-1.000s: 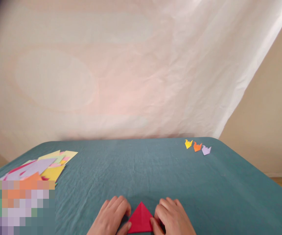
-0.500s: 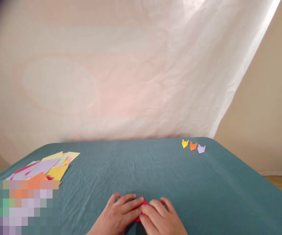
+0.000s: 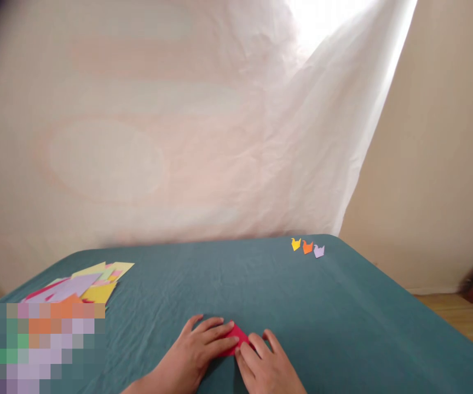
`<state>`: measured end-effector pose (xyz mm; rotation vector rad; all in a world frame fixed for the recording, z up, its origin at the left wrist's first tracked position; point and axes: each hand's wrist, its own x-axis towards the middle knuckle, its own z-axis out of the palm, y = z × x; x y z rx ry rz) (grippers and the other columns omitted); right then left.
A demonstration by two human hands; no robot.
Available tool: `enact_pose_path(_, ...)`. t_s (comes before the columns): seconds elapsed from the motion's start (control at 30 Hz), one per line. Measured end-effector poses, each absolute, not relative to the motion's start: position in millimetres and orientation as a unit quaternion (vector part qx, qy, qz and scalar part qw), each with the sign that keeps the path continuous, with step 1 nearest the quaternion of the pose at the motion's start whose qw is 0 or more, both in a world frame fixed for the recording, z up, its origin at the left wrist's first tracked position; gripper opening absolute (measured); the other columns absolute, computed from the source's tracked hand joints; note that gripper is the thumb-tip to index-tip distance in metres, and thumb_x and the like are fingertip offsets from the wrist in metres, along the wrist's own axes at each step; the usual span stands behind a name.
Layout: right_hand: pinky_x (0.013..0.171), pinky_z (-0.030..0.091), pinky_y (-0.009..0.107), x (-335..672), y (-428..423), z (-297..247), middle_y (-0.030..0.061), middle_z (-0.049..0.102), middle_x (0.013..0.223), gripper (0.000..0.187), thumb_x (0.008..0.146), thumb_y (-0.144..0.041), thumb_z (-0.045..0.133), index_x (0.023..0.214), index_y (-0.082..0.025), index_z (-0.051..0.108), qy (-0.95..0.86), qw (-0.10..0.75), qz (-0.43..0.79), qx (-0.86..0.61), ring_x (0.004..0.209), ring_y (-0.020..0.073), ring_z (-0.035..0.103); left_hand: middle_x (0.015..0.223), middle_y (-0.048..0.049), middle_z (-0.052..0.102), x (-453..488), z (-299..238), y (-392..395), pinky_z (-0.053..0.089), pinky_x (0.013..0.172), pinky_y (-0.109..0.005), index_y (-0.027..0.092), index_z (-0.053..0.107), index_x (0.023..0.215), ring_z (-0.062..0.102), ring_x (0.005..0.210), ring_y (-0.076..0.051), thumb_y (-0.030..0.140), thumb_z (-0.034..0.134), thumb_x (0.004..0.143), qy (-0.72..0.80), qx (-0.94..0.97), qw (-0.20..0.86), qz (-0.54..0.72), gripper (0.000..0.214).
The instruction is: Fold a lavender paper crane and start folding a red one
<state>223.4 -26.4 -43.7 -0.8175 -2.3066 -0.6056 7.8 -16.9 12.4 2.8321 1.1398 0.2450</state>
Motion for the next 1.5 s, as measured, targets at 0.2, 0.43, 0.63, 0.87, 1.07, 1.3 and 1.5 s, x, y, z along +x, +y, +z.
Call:
enact_pose_path(0.2, 0.085, 0.039, 0.035, 241, -29, -47, 0.0019, 0.068, 0.084, 0.033, 0.092, -0.012, 0.033, 0.098, -0.019, 0.065, -0.864, 0.314, -0.221, -0.326, 0.085, 0.0184, 0.055, 0.143, 0.0019, 0.041, -1, 16, -11, 0.031, 0.100, -0.049, 0.048, 0.037, 0.132, 0.042, 0.125, -0.026, 0.009, 0.055, 0.077, 0.314, 0.948, 0.027, 0.054, 0.070)
enact_pose_path(0.43, 0.085, 0.042, 0.034, 252, -32, -52, 0.0033, 0.066, 0.090, 0.031, 0.091, -0.014, 0.035, 0.099, -0.020, 0.065, -0.866, 0.291, -0.195, -0.358, 0.089, 0.0182, 0.056, 0.145, 0.0013, 0.037, -5, 9, -4, 0.027, 0.102, -0.055, 0.046, 0.038, 0.132, 0.037, 0.129, -0.028, 0.008, 0.051, 0.080, 0.302, 0.952, 0.042, 0.031, 0.066)
enact_pose_path(0.63, 0.086, 0.043, 0.035, 259, -36, -49, 0.0037, 0.067, 0.091, 0.032, 0.088, -0.014, 0.037, 0.103, -0.021, 0.065, -0.865, 0.289, -0.158, -0.379, 0.090, 0.0195, 0.057, 0.147, 0.0031, 0.032, -16, 6, -7, 0.019, 0.104, -0.060, 0.046, 0.030, 0.136, 0.032, 0.132, -0.031, 0.002, 0.048, 0.075, 0.323, 0.943, 0.080, -0.007, 0.078)
enact_pose_path(0.87, 0.085, 0.045, 0.036, 260, -39, -47, 0.0044, 0.067, 0.093, 0.034, 0.082, -0.009, 0.040, 0.102, -0.020, 0.066, -0.861, 0.297, -0.131, -0.390, 0.090, 0.0212, 0.058, 0.146, 0.0023, 0.034, -37, 3, -13, 0.013, 0.107, -0.059, 0.044, 0.030, 0.137, 0.029, 0.134, -0.030, -0.001, 0.049, 0.071, 0.329, 0.941, 0.078, 0.004, 0.082)
enact_pose_path(1.07, 0.084, 0.045, 0.036, 259, -37, -47, 0.0046, 0.067, 0.090, 0.037, 0.079, -0.005, 0.040, 0.100, -0.020, 0.066, -0.856, 0.312, -0.121, -0.395, 0.087, 0.0212, 0.058, 0.144, 0.0032, 0.038, -45, 5, -17, 0.013, 0.107, -0.059, 0.045, 0.035, 0.134, 0.030, 0.134, -0.030, -0.003, 0.049, 0.066, 0.342, 0.937, 0.066, -0.005, 0.084)
enact_pose_path(1.3, 0.083, 0.044, 0.035, 259, -36, -46, 0.0051, 0.067, 0.091, 0.036, 0.079, -0.005, 0.041, 0.101, -0.021, 0.066, -0.858, 0.311, -0.117, -0.393, 0.087, 0.0211, 0.057, 0.141, 0.0023, 0.044, -49, 4, -21, 0.014, 0.107, -0.057, 0.043, 0.039, 0.132, 0.034, 0.132, -0.029, 0.000, 0.051, 0.065, 0.338, 0.940, 0.042, 0.024, 0.080)
enact_pose_path(1.5, 0.085, 0.042, 0.035, 261, -36, -54, 0.0045, 0.066, 0.092, 0.034, 0.078, -0.007, 0.045, 0.101, -0.021, 0.066, -0.860, 0.310, -0.099, -0.393, 0.090, 0.0211, 0.057, 0.133, 0.0026, 0.053, -47, -6, -27, 0.011, 0.108, -0.057, 0.040, 0.050, 0.123, 0.039, 0.129, -0.027, 0.001, 0.050, 0.061, 0.372, 0.928, 0.006, 0.033, 0.073)
